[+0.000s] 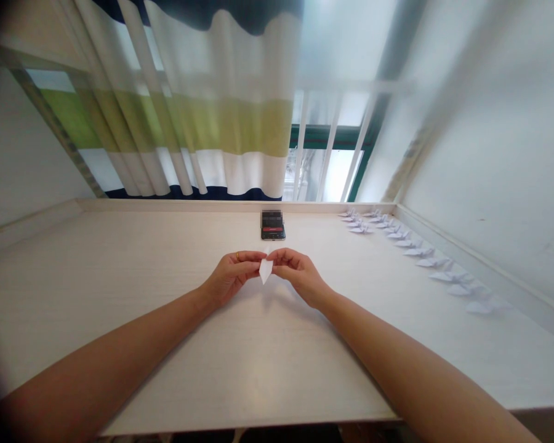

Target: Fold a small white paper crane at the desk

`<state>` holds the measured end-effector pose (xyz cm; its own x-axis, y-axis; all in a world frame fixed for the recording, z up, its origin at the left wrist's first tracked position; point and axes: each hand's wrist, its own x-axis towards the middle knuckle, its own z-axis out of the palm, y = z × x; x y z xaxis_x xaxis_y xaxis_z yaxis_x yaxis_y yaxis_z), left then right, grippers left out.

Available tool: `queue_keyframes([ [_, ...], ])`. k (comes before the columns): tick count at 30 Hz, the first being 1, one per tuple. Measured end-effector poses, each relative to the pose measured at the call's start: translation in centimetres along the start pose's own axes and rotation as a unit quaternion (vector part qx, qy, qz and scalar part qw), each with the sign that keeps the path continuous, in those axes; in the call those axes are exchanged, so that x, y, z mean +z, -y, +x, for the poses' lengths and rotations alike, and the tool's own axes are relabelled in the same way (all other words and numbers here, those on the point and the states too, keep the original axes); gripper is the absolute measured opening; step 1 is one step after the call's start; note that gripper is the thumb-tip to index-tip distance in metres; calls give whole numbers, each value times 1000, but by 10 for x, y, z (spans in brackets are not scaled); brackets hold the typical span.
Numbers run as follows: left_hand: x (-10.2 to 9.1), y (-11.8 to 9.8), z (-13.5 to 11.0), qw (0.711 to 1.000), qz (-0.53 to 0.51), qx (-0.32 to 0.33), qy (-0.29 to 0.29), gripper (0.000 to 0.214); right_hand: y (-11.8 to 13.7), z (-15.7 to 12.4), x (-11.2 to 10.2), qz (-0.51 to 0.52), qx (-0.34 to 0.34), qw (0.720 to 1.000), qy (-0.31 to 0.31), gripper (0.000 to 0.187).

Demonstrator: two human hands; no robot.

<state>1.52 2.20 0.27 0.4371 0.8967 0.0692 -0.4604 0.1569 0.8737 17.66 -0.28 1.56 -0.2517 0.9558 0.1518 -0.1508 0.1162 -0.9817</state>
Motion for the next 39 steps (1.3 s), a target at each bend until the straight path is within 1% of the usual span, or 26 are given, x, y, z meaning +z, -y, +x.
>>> queue_keyframes([
  [8,-2,3,1,1000,5,7,6,22,-1,0,2,10,-7,1000,4,20],
  [16,-2,3,0,999,31,20,8,22,-4,1,1,0,-14,1000,-8,16],
  [22,-1,5,0,998,55,26,-20,18,-3,0,4,-28,-29,999,-25,13],
  [28,0,7,1,995,83,49,-33,17,-3,-1,6,-51,-24,997,-55,19],
  [35,2,6,0,994,82,54,-36,14,-1,-1,7,-44,-24,998,-48,20],
  [39,4,6,-1,994,87,51,-51,15,0,-2,9,-57,-23,997,-57,22],
])
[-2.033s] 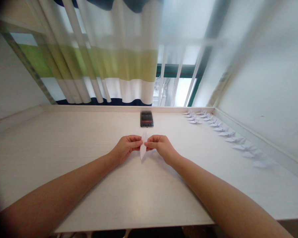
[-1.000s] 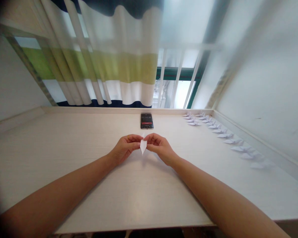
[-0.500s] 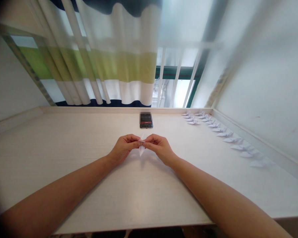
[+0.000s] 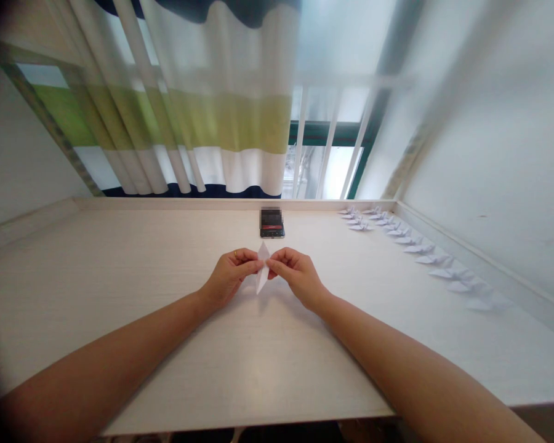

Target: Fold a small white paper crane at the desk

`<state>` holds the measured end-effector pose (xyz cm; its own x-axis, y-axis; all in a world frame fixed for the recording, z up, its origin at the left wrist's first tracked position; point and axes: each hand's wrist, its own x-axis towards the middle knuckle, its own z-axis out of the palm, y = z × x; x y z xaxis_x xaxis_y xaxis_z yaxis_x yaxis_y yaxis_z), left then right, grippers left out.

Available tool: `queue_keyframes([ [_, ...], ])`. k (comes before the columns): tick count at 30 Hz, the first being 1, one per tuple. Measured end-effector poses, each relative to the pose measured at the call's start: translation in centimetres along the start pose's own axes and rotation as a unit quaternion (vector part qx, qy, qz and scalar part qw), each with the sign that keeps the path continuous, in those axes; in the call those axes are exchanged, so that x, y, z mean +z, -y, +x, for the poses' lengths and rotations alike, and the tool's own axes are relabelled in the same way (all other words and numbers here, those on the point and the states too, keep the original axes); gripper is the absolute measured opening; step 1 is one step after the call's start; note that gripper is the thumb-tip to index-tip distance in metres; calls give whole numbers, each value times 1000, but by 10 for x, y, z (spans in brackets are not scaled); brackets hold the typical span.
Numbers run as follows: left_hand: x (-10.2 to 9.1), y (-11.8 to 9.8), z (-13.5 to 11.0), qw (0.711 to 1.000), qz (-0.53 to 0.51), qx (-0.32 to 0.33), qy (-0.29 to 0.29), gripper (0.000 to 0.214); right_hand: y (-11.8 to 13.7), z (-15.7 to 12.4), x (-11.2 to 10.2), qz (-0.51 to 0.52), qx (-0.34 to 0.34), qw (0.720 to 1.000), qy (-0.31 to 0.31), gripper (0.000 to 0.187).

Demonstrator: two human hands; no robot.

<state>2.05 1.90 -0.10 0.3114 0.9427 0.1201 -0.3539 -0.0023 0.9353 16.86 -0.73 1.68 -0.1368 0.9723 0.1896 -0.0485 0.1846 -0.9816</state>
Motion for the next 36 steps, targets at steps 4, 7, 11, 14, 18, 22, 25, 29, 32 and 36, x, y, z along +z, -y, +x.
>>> queue_keyframes([
  [4,2,-1,-1,1000,3,1,-15,17,1,-1,2,-12,-1,1000,-6,24],
  [7,4,-1,-2,1000,3,9,-21,18,1,-1,4,-23,-2,1000,-12,24],
  [11,3,-1,-1,999,-14,21,-25,25,-1,-2,6,-34,-7,999,-35,23],
  [14,2,1,0,999,-35,10,-22,33,-4,-3,7,-40,-9,998,-51,21],
  [18,2,1,0,999,-40,0,-24,36,-7,-4,9,-52,-11,997,-65,19],
  [22,2,1,0,999,-42,-1,-17,37,-8,-4,11,-48,-21,996,-65,18],
  [25,1,1,0,999,-47,-6,-9,39,-7,-4,13,-19,-39,997,-59,22],
  [29,2,-2,-1,999,-48,-17,0,39,-8,-4,14,-2,-64,997,-37,24],
  [32,2,-4,-1,998,-60,-29,2,40,-8,-4,13,23,-64,997,-23,27],
  [36,2,-3,0,994,-94,-56,21,41,-4,-5,11,80,-43,996,-2,31],
])
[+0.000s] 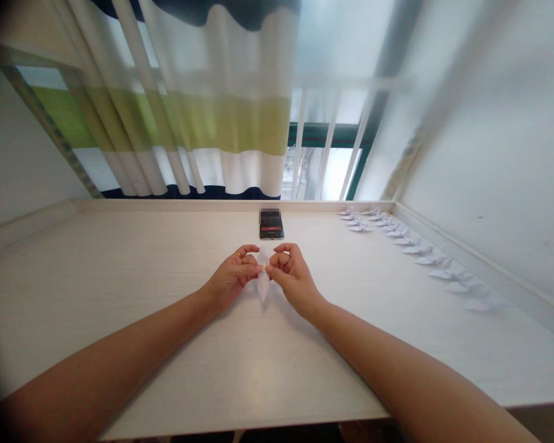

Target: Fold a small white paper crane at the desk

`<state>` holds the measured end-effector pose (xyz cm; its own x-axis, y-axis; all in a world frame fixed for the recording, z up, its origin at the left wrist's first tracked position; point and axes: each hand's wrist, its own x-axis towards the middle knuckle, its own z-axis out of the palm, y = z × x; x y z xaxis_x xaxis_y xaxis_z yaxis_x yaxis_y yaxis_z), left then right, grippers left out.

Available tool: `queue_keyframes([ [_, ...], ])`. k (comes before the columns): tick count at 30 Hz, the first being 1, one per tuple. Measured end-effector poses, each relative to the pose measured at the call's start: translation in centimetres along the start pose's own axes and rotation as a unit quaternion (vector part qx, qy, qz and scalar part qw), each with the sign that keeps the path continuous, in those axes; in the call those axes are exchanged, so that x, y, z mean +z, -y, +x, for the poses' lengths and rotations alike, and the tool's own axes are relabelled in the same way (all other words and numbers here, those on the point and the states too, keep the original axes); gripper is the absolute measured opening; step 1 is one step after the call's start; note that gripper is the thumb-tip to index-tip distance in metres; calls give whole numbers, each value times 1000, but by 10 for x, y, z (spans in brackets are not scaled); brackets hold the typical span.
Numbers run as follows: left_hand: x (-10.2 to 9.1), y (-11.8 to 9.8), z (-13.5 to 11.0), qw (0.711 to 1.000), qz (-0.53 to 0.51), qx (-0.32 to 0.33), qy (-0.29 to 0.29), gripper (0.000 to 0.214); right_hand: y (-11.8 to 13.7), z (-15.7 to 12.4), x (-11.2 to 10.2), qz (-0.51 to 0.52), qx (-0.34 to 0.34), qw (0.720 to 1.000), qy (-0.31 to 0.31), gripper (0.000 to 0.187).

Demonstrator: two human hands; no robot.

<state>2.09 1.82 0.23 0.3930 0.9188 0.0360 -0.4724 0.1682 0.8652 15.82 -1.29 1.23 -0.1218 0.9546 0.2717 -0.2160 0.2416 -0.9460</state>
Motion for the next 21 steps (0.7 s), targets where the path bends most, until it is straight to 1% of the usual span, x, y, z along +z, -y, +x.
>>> queue_keyframes([
  [3,-1,2,1,1000,-11,-21,15,38,2,0,0,19,11,1000,3,32],
  [7,0,4,0,998,21,-34,45,27,1,0,0,12,26,999,15,33],
  [13,-2,6,0,996,83,-17,16,21,-2,1,-1,-13,53,998,17,33],
  [15,-2,6,0,996,89,-12,10,21,-4,2,-2,-34,66,997,16,28],
  [18,-1,6,0,996,93,-8,7,20,-6,3,-3,-102,97,990,23,16],
  [21,-1,6,0,995,98,-10,-1,20,-5,3,-3,-158,110,981,37,19],
])
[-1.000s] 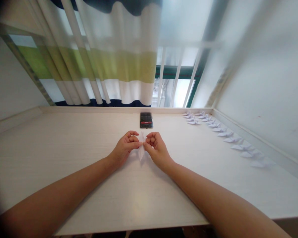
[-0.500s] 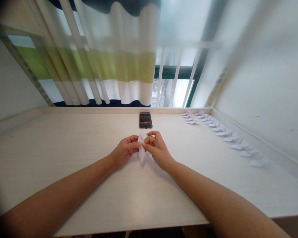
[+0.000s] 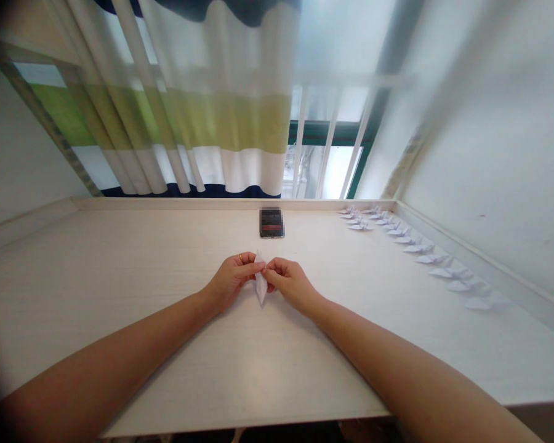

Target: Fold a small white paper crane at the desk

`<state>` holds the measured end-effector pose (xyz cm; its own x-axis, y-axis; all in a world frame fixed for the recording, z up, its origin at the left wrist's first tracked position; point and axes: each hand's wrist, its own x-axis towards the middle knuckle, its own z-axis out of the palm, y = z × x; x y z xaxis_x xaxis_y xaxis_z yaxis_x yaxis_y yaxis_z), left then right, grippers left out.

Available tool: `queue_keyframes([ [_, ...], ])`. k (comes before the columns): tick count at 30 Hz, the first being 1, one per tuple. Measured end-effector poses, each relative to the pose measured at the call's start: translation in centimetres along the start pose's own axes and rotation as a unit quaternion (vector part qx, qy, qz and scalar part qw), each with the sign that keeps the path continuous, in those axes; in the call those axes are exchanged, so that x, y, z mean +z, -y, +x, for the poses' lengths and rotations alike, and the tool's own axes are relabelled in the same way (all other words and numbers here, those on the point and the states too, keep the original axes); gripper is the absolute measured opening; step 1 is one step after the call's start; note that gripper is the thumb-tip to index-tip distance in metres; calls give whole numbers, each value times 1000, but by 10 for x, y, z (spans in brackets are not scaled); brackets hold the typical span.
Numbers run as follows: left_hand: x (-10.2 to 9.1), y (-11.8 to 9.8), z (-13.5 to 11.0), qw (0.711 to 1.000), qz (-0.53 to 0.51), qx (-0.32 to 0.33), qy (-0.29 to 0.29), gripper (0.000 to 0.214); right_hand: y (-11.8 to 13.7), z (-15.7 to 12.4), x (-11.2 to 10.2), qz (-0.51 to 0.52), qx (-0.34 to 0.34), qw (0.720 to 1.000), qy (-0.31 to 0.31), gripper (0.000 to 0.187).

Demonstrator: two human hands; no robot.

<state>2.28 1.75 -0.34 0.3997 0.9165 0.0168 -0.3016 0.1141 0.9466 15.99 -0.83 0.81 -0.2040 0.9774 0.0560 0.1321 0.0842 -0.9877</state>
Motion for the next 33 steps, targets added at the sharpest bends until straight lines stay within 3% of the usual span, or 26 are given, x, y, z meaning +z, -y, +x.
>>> queue_keyframes([
  [4,1,0,-1,1000,8,-1,5,18,4,-1,-1,-14,-17,1000,-8,21],
  [8,3,-2,-2,1000,-3,-1,8,19,5,-2,-2,34,-12,999,10,17],
  [16,4,-8,-5,994,-59,-19,86,32,5,-3,-5,97,-8,995,8,15],
  [23,-2,-3,0,1000,-19,-10,2,25,2,-1,-6,63,-11,998,2,21],
  [33,-1,-3,-1,1000,10,5,17,23,0,-1,-5,23,-42,999,1,28],
])
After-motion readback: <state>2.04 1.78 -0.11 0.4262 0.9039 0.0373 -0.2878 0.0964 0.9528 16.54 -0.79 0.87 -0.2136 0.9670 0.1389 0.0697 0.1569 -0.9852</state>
